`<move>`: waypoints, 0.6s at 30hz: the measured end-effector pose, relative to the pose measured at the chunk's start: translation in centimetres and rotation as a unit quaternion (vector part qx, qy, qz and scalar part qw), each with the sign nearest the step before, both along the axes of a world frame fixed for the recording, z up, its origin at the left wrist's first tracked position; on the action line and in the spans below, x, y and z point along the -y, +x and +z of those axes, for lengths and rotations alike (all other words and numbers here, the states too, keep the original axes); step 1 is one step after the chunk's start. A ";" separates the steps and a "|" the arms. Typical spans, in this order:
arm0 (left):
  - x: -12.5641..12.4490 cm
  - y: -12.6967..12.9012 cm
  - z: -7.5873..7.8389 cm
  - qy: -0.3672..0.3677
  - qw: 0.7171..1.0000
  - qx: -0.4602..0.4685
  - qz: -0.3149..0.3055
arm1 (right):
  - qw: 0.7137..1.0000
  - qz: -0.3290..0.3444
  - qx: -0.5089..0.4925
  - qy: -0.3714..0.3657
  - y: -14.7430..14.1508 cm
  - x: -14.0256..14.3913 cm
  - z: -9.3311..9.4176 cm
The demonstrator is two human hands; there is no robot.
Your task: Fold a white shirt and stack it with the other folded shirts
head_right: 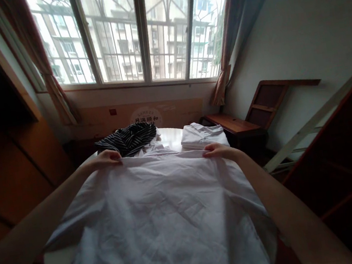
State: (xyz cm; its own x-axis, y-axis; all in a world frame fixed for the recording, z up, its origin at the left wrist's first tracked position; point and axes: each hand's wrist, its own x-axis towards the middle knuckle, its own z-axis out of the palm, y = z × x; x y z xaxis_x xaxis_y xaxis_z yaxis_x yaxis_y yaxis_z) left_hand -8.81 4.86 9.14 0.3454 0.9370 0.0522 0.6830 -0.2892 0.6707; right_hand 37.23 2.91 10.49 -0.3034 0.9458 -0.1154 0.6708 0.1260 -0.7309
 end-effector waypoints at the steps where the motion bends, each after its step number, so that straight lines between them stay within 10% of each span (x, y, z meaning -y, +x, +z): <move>1: -0.1 -0.3 -0.2 0.004 1.000 -0.011 0.008 | 1.000 0.004 -0.004 -0.022 0.3 0.0 -0.2; 9: -0.1 1.2 -0.7 0.184 0.951 -0.211 0.134 | 0.951 -0.099 0.213 0.203 -0.9 -1.7 -0.9; 18: -1.9 3.7 -2.0 0.155 0.923 -0.220 0.276 | 0.893 -0.240 0.245 0.293 -4.6 -2.6 -0.5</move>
